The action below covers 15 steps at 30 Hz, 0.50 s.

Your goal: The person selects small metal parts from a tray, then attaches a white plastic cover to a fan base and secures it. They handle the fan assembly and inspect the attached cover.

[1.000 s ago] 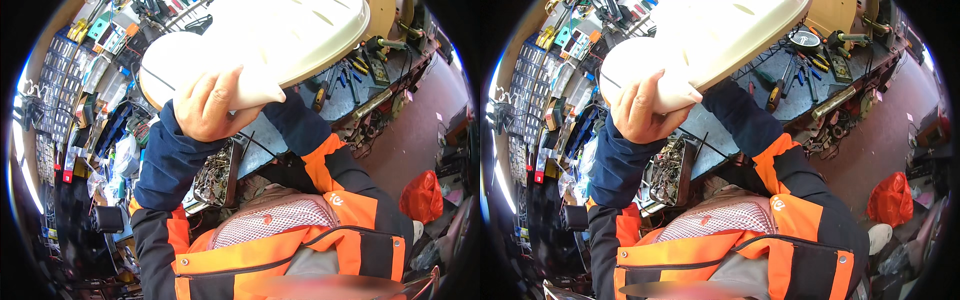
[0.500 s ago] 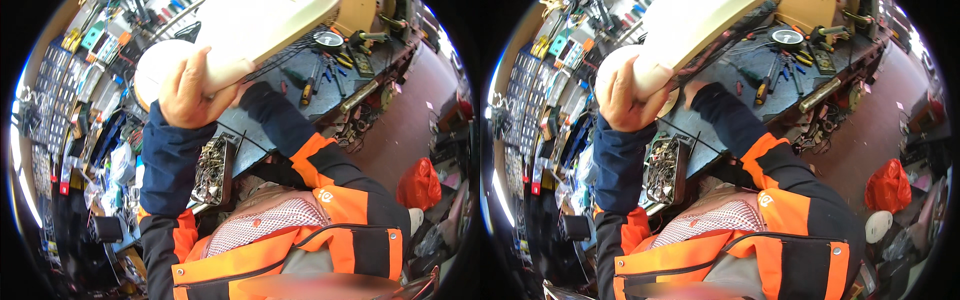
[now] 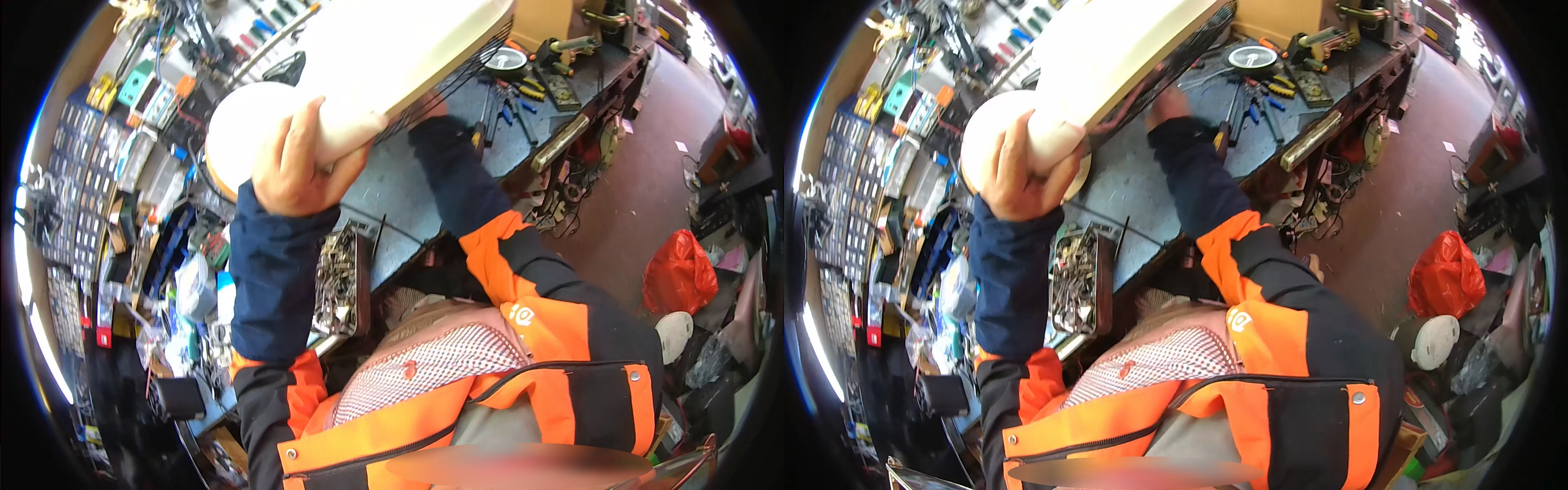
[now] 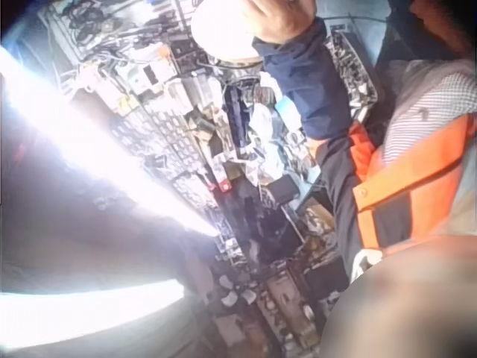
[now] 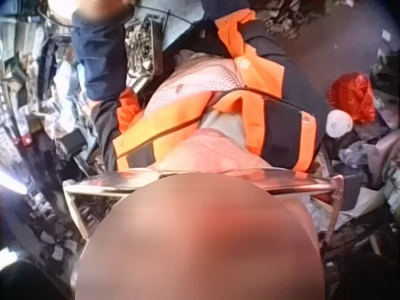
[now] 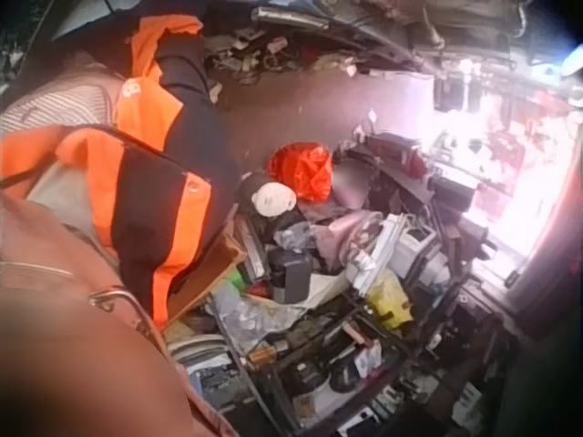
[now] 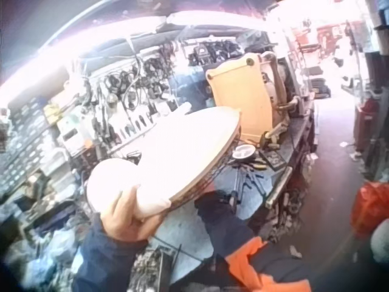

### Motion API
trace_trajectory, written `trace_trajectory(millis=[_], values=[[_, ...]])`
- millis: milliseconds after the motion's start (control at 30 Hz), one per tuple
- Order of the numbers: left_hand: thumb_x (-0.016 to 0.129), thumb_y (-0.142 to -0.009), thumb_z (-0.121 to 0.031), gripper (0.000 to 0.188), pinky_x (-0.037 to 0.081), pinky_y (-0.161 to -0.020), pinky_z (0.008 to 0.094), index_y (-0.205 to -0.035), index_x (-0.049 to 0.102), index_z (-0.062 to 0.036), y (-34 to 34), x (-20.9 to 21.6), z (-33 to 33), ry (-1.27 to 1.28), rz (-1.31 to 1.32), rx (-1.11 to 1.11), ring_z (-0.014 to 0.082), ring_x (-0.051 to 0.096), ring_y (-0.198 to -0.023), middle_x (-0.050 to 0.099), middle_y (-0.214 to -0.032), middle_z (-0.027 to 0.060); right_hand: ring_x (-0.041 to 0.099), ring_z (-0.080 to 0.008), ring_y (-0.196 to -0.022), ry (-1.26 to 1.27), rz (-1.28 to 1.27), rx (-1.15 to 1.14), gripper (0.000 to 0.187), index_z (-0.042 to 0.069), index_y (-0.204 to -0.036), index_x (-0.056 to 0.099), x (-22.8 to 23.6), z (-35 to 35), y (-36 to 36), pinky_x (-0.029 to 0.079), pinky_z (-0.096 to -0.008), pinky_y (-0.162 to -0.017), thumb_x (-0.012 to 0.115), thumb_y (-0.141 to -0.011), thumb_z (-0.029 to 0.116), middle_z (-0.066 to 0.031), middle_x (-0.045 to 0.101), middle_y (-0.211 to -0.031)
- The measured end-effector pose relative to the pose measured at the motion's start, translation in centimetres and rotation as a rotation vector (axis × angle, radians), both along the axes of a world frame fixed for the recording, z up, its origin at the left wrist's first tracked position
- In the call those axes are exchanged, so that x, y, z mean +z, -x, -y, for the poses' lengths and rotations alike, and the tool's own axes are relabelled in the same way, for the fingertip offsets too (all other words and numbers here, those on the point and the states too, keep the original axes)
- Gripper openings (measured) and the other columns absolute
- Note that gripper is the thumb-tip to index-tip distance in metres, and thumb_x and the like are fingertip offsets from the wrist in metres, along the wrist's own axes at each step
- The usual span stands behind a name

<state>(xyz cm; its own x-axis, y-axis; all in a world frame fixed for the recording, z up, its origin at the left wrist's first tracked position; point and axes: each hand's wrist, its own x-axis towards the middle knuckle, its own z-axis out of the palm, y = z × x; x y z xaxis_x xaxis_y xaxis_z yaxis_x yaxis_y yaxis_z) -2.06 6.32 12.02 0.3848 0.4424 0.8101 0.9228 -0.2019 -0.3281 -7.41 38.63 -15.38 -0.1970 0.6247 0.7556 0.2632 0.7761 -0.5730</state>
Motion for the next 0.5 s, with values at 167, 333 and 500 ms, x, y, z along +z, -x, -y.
trace_trajectory(millis=[167,333,500], values=[[0.099,-0.074,-0.031,0.07,0.061,-0.07,0.0383,-0.129,0.071,0.0015,2.3,-1.2,0.1,-0.067,-0.071,-0.031,0.0317,0.072,-0.078,0.072,-0.096,0.014,0.069,-0.0439,-0.111,-0.01,-0.191,0.074,0.026,0.004,-0.11,0.073,2.6,8.8,-4.2,0.058,-0.0526,-0.088,0.072,-0.085,0.007,-0.0221,0.073,-0.113],[0.095,-0.077,-0.024,0.073,0.064,-0.075,0.0407,-0.138,0.065,0.0036,1.2,-1.6,0.1,-0.075,-0.081,-0.054,0.0391,0.078,-0.089,0.074,-0.11,0.024,0.072,-0.0236,-0.083,0.412,-0.427,0.631,0.016,-0.001,-0.112,0.074,6.1,24.4,-16.6,0.059,-0.0367,-0.074,0.07,-0.096,0.001,-0.0133,0.073,-0.096],[0.093,-0.077,-0.026,0.066,0.061,-0.074,0.042,-0.132,0.068,0.0002,-0.7,-2.4,1.0,0.017,-0.094,0.013,0.0384,0.073,-0.085,0.071,-0.103,0.0196,0.069,-0.0226,-0.086,0.922,-0.683,0.909,0.034,0.001,-0.138,0.061,7.1,26.2,-23.6,0.06,-0.038,-0.076,0.058,-0.112,0.023,-0.0135,0.071,-0.111]])
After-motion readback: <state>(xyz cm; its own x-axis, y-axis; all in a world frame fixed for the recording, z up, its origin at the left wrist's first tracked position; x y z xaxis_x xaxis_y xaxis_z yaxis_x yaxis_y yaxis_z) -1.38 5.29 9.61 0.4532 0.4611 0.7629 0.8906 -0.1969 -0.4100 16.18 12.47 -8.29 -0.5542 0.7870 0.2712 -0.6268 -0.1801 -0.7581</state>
